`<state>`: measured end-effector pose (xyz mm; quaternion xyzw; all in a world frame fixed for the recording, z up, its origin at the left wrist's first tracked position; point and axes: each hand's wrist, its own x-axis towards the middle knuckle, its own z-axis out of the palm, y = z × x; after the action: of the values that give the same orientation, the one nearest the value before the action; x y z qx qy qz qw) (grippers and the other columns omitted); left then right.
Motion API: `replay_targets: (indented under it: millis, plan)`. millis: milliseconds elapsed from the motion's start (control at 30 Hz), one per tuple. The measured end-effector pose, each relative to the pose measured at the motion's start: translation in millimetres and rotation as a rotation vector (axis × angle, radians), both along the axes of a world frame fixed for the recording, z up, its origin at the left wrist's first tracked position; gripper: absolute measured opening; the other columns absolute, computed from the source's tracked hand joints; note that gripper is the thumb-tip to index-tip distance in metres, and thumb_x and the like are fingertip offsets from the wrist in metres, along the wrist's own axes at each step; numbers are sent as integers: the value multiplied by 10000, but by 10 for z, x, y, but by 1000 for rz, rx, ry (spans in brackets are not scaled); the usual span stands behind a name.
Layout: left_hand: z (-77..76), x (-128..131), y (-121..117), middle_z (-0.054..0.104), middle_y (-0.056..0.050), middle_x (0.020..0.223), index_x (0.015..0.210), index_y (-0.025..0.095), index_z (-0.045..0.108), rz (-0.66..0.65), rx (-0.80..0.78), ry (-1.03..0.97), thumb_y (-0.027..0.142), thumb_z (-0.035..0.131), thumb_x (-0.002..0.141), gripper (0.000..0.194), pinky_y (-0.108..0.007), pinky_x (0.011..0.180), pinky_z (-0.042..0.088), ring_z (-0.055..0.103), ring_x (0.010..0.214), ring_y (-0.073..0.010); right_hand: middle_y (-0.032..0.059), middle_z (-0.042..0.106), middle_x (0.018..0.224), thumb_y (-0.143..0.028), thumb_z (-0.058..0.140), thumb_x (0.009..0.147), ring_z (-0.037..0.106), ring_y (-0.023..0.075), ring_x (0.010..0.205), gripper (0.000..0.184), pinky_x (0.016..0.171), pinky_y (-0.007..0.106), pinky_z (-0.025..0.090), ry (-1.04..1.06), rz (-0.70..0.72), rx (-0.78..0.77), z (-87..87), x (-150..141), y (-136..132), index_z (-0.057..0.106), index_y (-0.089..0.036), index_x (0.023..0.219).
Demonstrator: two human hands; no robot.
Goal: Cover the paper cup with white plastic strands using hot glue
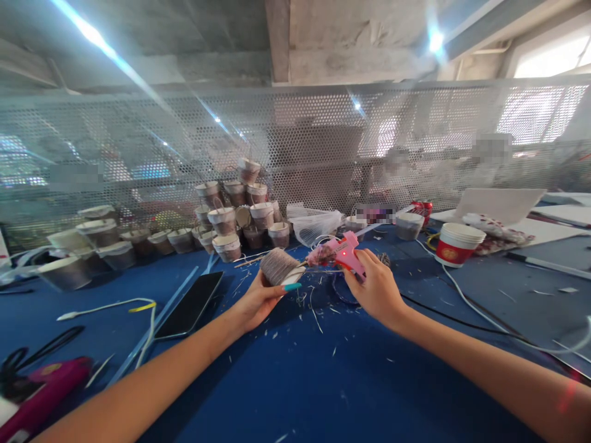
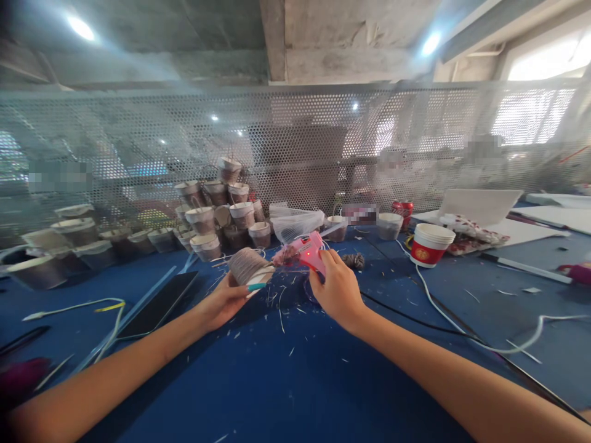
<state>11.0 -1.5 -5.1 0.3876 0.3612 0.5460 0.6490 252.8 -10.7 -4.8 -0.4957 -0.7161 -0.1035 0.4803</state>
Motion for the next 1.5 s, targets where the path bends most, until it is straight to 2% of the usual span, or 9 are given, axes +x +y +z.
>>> replay_targets:
  millis: [233,433,600,700,800,900,1167,1333,1500]
  plan:
    - [8,-37,-2,671,-47,1038,1102,188,523,-37,31,-38,-45,735,528,654,-334,988,429,642,970,-195,89,610,774,-375,538,756,593,242,690,219,592,344,442,88,-229,-152,-93,88,171,554,-184,862]
    - [8,-113,-18,670,-89,1066,1088,158,548,-101,20,-38,-7,760,521,628,-355,984,431,638,1002,-228,73,573,704,-423,619,660,592,260,672,271,600,376,458,263,-231,-333,-247,241,464,483,-207,752]
    - [2,-169,-23,663,-102,1093,1114,158,564,-155,20,-41,30,777,530,634,-390,982,419,634,1004,-249,193,581,964,-334,613,656,529,365,977,262,817,541,404,268,-295,-180,-172,89,353,497,-178,831]
    - [-12,-194,-12,671,-96,1063,1080,164,583,-150,28,-26,66,807,512,619,-399,928,449,640,969,-252,152,589,1080,-316,551,757,498,312,1063,273,923,541,342,254,-11,-43,-19,-87,82,491,-187,990]
    - [-35,-192,7,678,-92,1045,1054,170,590,-144,38,-11,125,845,488,622,-384,878,471,644,937,-243,89,596,1186,-282,487,847,494,246,1097,186,974,482,334,237,393,-88,111,-209,-200,494,-231,1026]
    - [-65,-167,32,677,-109,1066,1088,165,581,-155,64,7,176,869,465,687,-384,874,472,642,949,-254,72,587,1241,-269,484,857,480,237,1106,119,970,463,362,155,652,-230,157,-255,-366,513,-236,967]
    - [-38,-108,5,656,-124,1093,1133,166,555,-180,79,47,118,836,504,691,-387,904,469,626,1008,-270,59,578,1273,-270,483,867,474,240,1118,110,980,503,368,135,768,-449,141,-258,-366,534,-251,963]
    - [35,-77,-68,647,-122,1111,1112,156,543,-147,46,56,87,838,456,723,-378,919,464,628,1002,-257,82,601,1220,-263,477,821,523,235,1077,115,910,449,424,390,875,-554,83,-250,-293,513,-230,925]
    - [61,-80,-82,638,-152,1157,1143,145,513,-206,54,32,114,830,466,748,-363,931,462,616,1053,-269,105,633,1142,-274,442,763,561,235,1032,128,895,422,431,570,903,-543,21,-254,-176,487,-218,869]
